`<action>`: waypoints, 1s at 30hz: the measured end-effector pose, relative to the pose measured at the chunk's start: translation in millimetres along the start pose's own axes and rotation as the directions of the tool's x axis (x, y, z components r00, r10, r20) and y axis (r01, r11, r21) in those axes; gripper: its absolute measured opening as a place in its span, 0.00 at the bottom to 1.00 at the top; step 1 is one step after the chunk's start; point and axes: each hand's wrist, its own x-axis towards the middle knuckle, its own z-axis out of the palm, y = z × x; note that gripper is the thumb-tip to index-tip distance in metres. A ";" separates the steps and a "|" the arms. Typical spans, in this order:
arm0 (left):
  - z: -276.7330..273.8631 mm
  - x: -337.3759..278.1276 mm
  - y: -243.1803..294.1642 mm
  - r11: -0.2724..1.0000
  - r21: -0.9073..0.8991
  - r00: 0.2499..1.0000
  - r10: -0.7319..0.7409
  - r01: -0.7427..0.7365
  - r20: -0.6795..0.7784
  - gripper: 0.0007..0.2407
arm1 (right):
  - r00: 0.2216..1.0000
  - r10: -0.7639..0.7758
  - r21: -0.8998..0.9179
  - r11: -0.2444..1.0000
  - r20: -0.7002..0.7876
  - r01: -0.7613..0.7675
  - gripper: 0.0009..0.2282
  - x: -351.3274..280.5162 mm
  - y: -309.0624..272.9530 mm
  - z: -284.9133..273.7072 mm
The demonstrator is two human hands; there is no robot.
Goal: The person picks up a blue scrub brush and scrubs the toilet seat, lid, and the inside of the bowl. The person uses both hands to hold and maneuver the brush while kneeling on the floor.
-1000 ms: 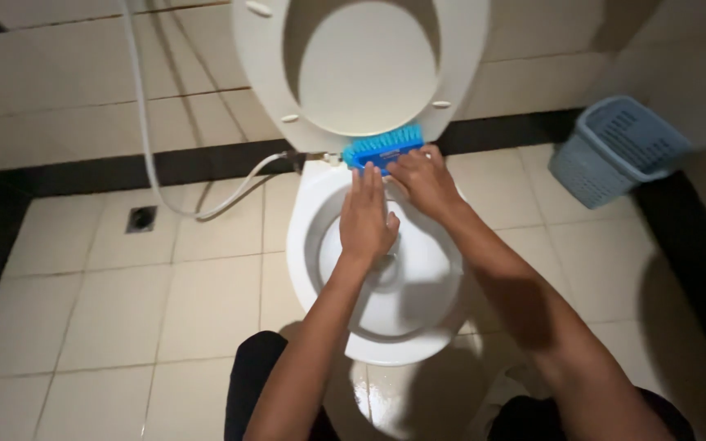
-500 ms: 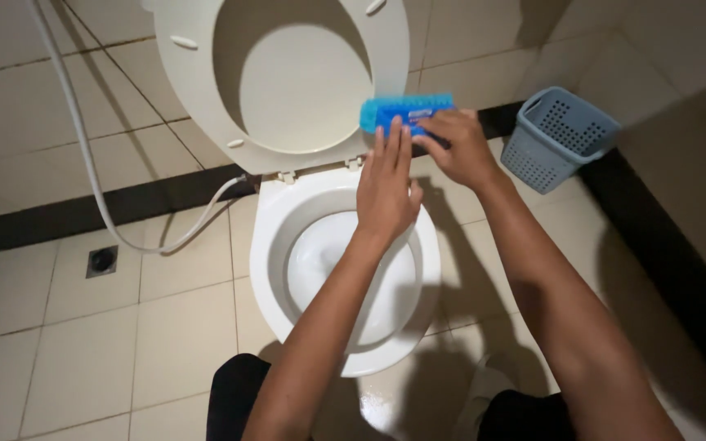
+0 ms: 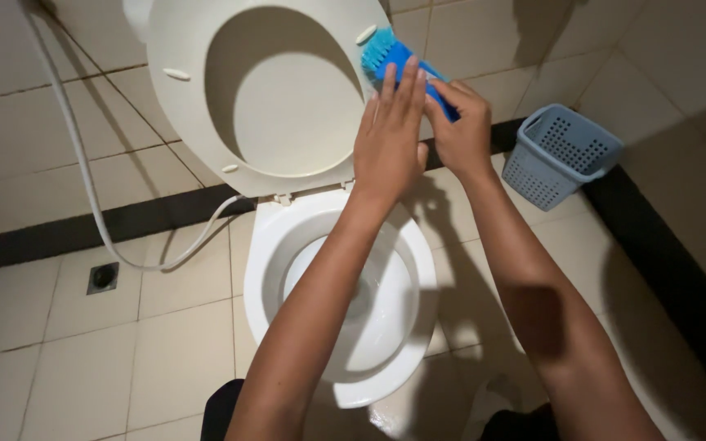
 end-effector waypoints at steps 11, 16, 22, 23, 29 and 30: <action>37.3 -70.7 -3.4 0.997 0.029 0.989 -0.072 0.069 0.130 0.39 | 0.981 0.062 0.047 0.996 0.183 -0.071 0.11 -67.6 52.4 4.4; 30.4 -61.0 0.1 0.997 0.030 0.985 -0.079 0.075 0.153 0.40 | 0.985 0.056 0.026 0.998 0.163 -0.061 0.11 -61.1 53.4 4.4; 11.2 -12.5 -5.8 1.000 0.016 1.000 -0.007 0.006 0.030 0.41 | 0.992 0.125 -0.008 0.992 0.028 -0.125 0.11 -15.9 23.8 11.5; 8.3 -7.5 -6.9 0.998 0.055 1.000 0.012 -0.013 0.016 0.41 | 0.991 0.137 0.071 0.988 -0.003 -0.137 0.11 -10.4 21.4 12.8; 7.7 -15.0 -12.2 0.993 0.112 0.998 0.043 -0.049 0.052 0.41 | 0.995 0.097 0.116 0.988 0.020 -0.099 0.11 -21.1 41.6 17.2; 11.0 -20.6 -13.6 0.995 0.087 0.997 0.047 -0.052 0.058 0.41 | 0.986 0.154 0.158 0.974 0.059 -0.162 0.11 -28.1 49.6 19.3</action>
